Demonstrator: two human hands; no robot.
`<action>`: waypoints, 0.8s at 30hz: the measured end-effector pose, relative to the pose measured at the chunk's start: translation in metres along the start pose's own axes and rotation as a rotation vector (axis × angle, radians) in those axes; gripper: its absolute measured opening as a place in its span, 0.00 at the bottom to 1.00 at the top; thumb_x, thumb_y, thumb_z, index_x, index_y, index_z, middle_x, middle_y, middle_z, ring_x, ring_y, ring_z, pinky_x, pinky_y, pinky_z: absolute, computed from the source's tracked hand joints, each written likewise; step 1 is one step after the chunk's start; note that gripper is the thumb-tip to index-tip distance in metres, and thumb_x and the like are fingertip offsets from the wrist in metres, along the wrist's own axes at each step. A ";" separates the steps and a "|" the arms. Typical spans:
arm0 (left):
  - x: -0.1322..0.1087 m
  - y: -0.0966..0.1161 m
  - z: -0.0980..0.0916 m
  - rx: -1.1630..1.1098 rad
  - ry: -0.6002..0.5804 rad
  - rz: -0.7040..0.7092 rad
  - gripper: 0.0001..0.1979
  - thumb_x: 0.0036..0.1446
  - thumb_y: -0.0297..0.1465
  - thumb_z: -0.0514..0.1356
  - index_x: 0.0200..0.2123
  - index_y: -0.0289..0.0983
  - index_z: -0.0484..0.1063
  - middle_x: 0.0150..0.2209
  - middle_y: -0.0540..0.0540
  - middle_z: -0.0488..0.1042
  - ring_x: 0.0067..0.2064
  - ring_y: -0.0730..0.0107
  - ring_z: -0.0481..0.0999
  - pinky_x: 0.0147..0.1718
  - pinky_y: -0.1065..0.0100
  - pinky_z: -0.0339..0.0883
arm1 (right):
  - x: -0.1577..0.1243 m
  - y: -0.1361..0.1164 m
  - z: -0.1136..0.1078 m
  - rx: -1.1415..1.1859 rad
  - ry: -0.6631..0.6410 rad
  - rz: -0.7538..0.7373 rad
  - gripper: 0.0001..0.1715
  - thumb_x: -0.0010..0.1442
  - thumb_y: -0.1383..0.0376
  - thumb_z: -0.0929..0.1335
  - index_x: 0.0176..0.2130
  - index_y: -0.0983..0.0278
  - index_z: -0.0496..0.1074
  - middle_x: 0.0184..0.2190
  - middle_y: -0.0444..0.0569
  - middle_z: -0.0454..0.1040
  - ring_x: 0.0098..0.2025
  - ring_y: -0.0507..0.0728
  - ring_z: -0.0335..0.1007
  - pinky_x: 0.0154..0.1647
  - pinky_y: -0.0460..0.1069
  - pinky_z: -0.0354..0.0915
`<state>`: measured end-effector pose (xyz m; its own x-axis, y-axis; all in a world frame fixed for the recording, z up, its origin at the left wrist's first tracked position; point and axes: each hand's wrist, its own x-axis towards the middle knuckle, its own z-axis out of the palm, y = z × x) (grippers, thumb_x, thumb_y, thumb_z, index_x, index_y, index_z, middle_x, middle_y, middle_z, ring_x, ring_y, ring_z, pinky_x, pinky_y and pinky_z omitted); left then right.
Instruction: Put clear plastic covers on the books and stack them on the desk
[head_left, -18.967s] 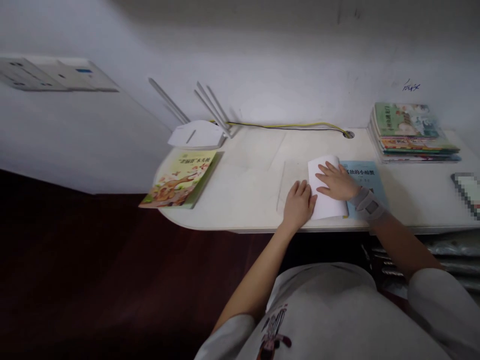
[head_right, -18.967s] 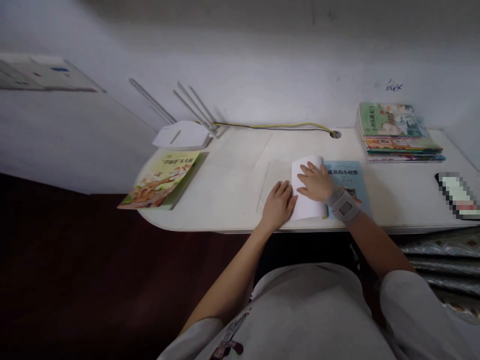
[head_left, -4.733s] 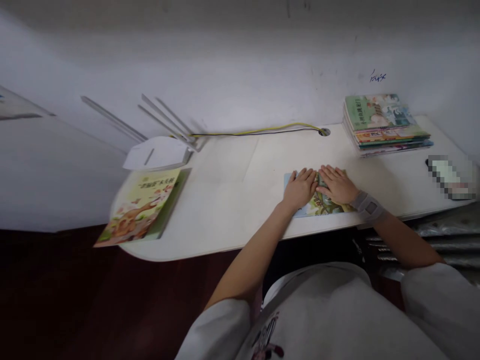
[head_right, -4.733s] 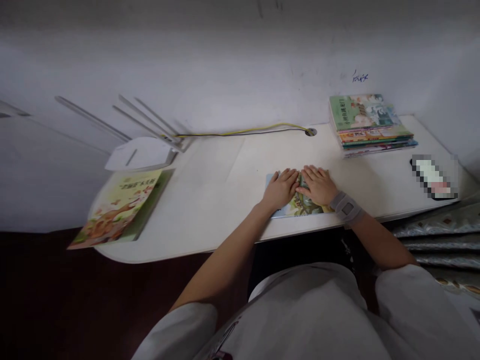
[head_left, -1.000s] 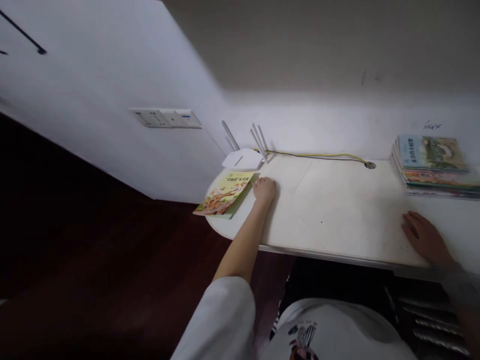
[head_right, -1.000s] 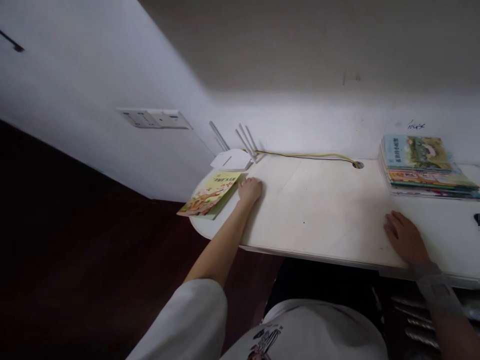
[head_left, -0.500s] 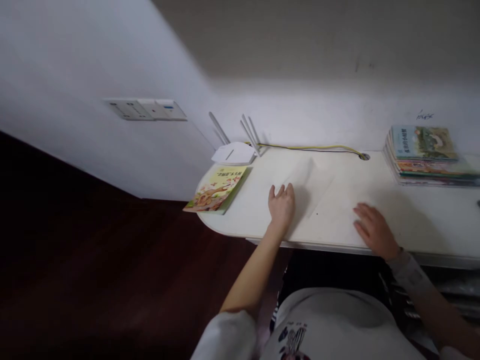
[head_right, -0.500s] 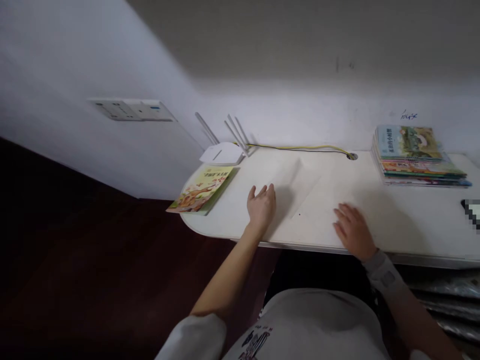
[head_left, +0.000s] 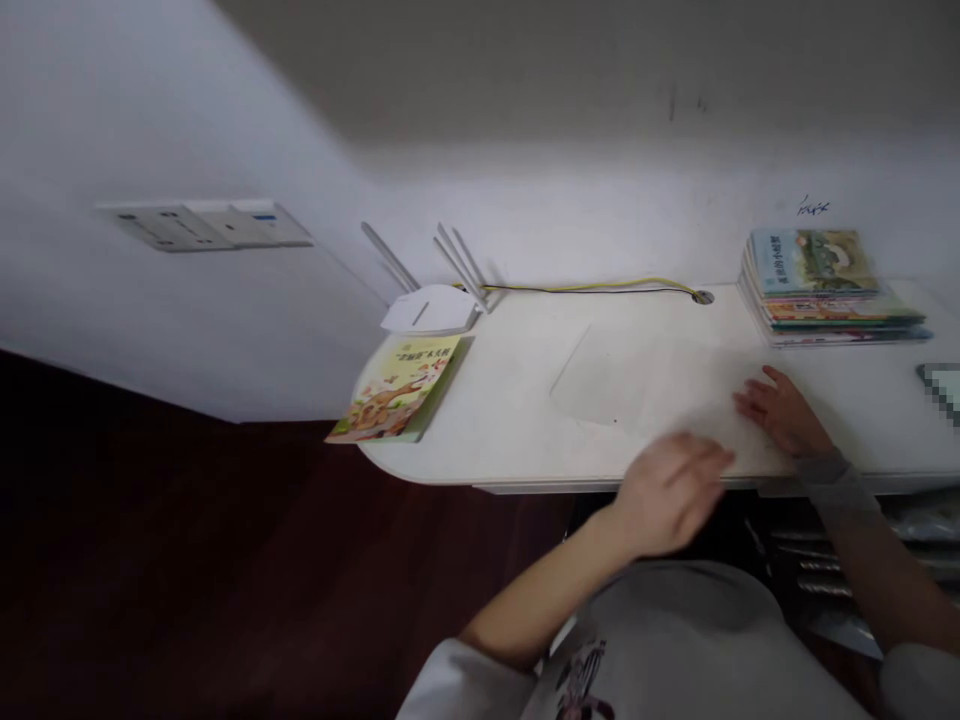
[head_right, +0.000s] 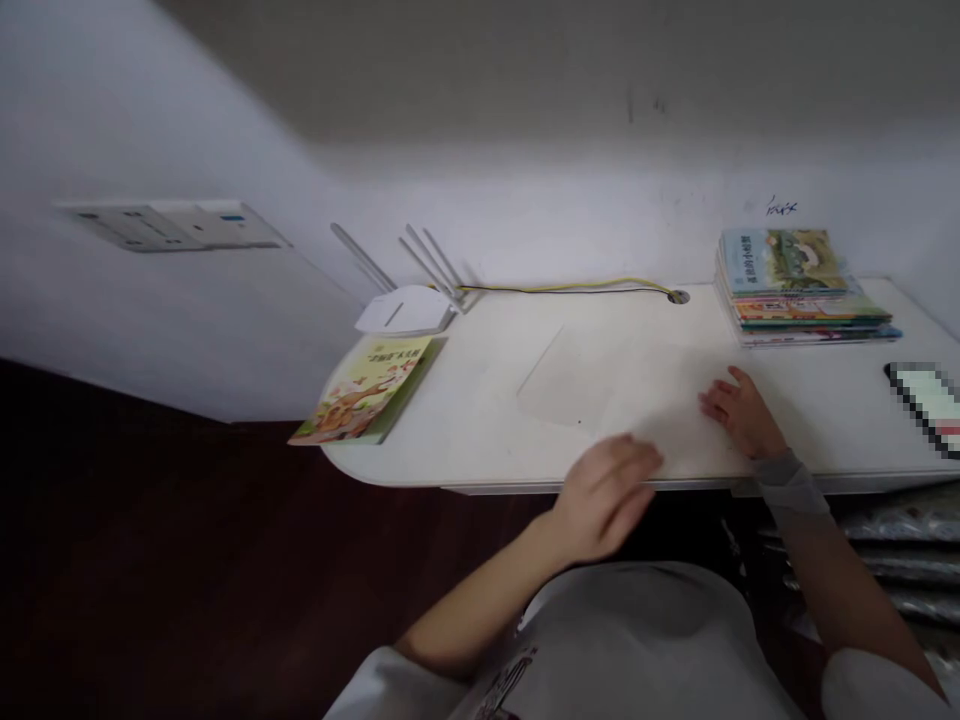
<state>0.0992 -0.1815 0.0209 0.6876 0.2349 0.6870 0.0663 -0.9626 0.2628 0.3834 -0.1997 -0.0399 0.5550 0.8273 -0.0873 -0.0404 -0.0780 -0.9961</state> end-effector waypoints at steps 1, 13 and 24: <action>0.002 -0.015 -0.002 0.077 -0.086 -0.128 0.21 0.66 0.34 0.49 0.59 0.35 0.64 0.55 0.38 0.73 0.59 0.62 0.70 0.60 0.55 0.62 | 0.002 0.001 -0.001 -0.150 0.042 -0.081 0.36 0.50 0.52 0.72 0.55 0.53 0.60 0.51 0.52 0.69 0.49 0.63 0.74 0.50 0.63 0.72; -0.018 -0.052 -0.005 0.529 -0.572 -0.726 0.31 0.64 0.48 0.49 0.65 0.39 0.60 0.64 0.38 0.62 0.64 0.45 0.61 0.60 0.50 0.58 | -0.033 0.009 0.072 -1.348 -0.503 -0.783 0.32 0.65 0.48 0.59 0.63 0.59 0.61 0.66 0.59 0.58 0.67 0.67 0.52 0.62 0.68 0.52; -0.096 -0.218 -0.185 0.621 -0.441 -1.580 0.38 0.60 0.51 0.49 0.69 0.40 0.47 0.71 0.33 0.38 0.69 0.29 0.40 0.57 0.28 0.43 | -0.045 0.009 0.081 -1.278 -0.560 -0.884 0.33 0.66 0.48 0.57 0.64 0.59 0.59 0.68 0.58 0.53 0.69 0.67 0.46 0.63 0.68 0.50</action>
<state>-0.1149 0.0308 0.0232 -0.1825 0.9634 -0.1961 0.9749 0.2032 0.0908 0.2913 -0.1924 -0.0457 -0.3282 0.9250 0.1916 0.9295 0.3523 -0.1090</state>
